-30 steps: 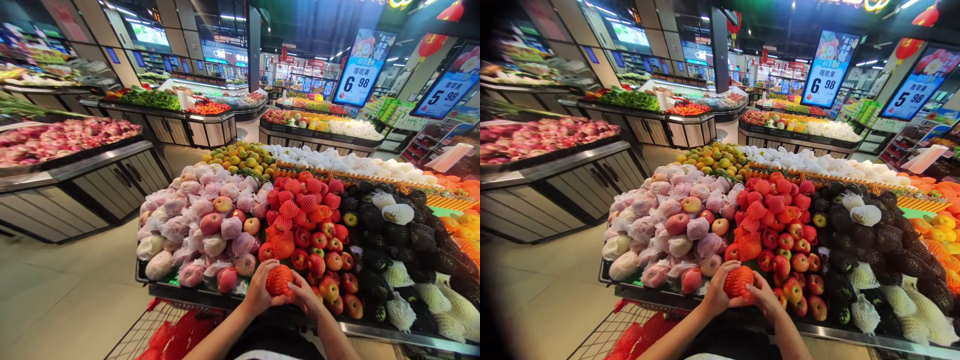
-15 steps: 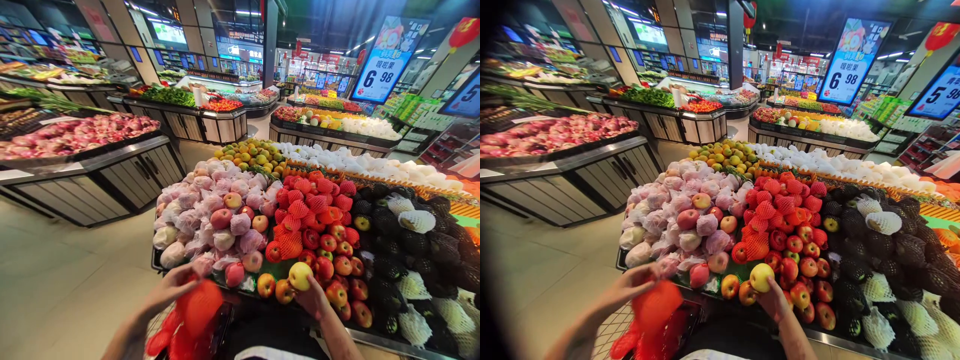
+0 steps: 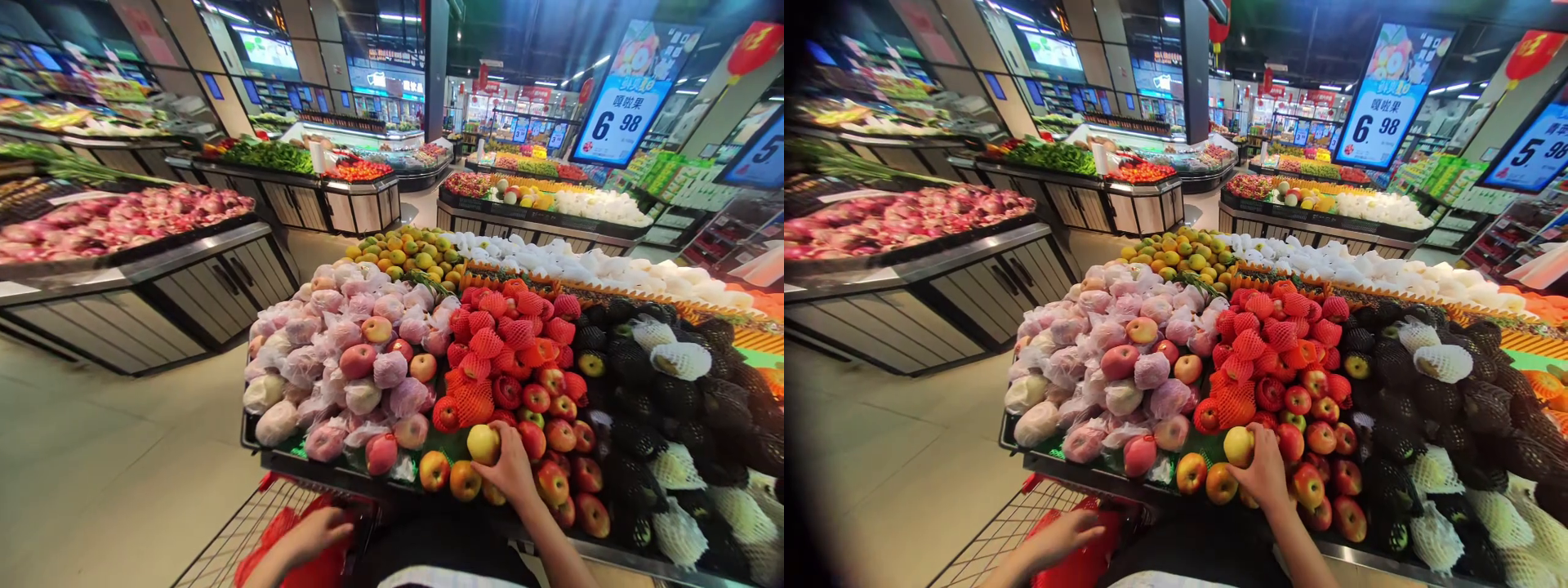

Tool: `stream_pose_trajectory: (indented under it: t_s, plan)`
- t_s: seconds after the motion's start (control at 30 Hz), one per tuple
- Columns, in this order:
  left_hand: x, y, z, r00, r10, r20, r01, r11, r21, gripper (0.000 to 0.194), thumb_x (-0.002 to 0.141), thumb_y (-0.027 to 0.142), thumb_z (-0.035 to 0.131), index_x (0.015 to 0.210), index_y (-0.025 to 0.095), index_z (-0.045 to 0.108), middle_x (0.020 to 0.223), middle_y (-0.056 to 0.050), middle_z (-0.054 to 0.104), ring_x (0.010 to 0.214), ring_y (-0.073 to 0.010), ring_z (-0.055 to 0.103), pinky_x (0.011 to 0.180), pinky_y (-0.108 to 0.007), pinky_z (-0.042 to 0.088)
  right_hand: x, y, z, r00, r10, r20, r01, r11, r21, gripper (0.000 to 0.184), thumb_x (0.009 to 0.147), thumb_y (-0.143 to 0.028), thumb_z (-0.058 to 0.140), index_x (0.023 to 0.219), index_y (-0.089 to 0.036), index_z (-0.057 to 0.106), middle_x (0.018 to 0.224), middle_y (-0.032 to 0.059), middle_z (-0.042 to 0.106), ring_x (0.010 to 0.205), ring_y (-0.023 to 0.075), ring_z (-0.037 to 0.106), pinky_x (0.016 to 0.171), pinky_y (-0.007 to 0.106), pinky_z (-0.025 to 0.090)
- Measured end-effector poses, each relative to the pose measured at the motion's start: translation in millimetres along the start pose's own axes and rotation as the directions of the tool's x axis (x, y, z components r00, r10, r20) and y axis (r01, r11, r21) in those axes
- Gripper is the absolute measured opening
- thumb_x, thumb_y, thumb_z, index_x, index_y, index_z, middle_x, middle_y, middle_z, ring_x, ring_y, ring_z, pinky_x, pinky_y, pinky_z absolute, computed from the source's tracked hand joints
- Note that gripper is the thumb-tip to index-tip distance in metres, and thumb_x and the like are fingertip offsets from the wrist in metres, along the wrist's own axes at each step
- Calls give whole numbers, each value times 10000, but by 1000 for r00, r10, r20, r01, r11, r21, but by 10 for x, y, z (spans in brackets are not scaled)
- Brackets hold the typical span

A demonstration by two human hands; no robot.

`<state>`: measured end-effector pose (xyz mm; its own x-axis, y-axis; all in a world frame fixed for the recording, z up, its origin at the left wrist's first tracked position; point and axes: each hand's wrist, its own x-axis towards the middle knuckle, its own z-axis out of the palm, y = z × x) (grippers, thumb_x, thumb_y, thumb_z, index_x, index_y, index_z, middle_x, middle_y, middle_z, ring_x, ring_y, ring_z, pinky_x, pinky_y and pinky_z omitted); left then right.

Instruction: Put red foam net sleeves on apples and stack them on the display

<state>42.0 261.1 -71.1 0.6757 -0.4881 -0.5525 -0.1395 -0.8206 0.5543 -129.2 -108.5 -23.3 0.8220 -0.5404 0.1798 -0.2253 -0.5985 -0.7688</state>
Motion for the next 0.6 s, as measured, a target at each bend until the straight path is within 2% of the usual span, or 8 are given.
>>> stream_pose_trajectory:
  t_s: [0.03, 0.1, 0.17, 0.23, 0.3, 0.37, 0.43, 0.6]
  plan:
    - [42, 249, 24, 950, 208, 234, -206, 978, -31, 222, 770, 423, 594, 687, 224, 647, 755, -6, 711, 793, -273, 694, 717, -340, 511, 17, -16, 40, 1000, -21, 14, 22, 995, -98, 614, 646, -256, 848, 1202, -215, 591, 1162, 94, 636, 1106, 338, 571, 1020, 523, 470]
    - [157, 788, 72, 871, 387, 304, -373, 922, -105, 242, 842, 439, 573, 804, 238, 703, 825, 7, 731, 832, -231, 697, 745, -300, 521, 48, -55, 147, 997, -37, 67, 51, 974, -222, 606, 660, -220, 859, 1216, -215, 619, 1152, 102, 642, 1095, 347, 564, 992, 508, 482]
    - [328, 1305, 136, 800, 598, 53, -598, 801, -3, 219, 885, 324, 519, 928, 218, 706, 916, -29, 741, 858, -216, 702, 779, -306, 545, 71, -85, 280, 995, -22, 96, 49, 954, -296, 614, 660, -201, 881, 1220, -203, 632, 1138, 113, 647, 1087, 352, 564, 976, 491, 491]
    - [556, 1715, 228, 768, 631, -108, -625, 776, 84, 338, 817, 216, 570, 1141, 187, 663, 1200, -107, 698, 1148, -265, 644, 1005, -389, 502, 84, -90, 413, 997, 18, 71, 8, 938, -347, 648, 642, -169, 891, 1231, -181, 621, 1143, 125, 652, 1109, 364, 564, 988, 487, 491]
    - [807, 1983, 335, 741, 644, -188, -624, 765, 162, 660, 651, 113, 653, 1306, 149, 581, 1443, -184, 554, 1400, -349, 462, 1183, -517, 344, 87, -67, 511, 997, 63, 36, -45, 927, -373, 675, 645, -152, 877, 1259, -160, 597, 1181, 141, 648, 1152, 374, 563, 1019, 490, 483]
    - [1022, 2122, 421, 717, 662, -217, -625, 749, 221, 802, 556, 50, 653, 1347, 118, 538, 1465, -223, 525, 1450, -389, 399, 1230, -595, 233, 80, -26, 551, 995, 99, 31, -80, 920, -385, 680, 677, -167, 849, 1297, -130, 572, 1234, 171, 632, 1186, 380, 566, 1048, 498, 473]
    - [1147, 2167, 447, 690, 689, -223, -638, 724, 262, 787, 545, 36, 646, 1320, 121, 547, 1358, -208, 611, 1375, -379, 500, 1236, -613, 217, 62, 12, 533, 992, 109, 63, -77, 921, -381, 677, 710, -177, 812, 1332, -105, 553, 1278, 197, 615, 1207, 377, 574, 1064, 492, 473]
    - [1020, 2063, 189, 609, 737, -293, -669, 676, 309, 773, 649, 95, 677, 1397, 175, 498, 1359, -157, 617, 1316, -328, 557, 1251, -596, 225, 20, -1, 445, 972, -31, 234, 108, 940, -324, 761, 664, -47, 692, 1401, -164, 547, 1397, 160, 581, 1294, 340, 548, 1105, 449, 473]
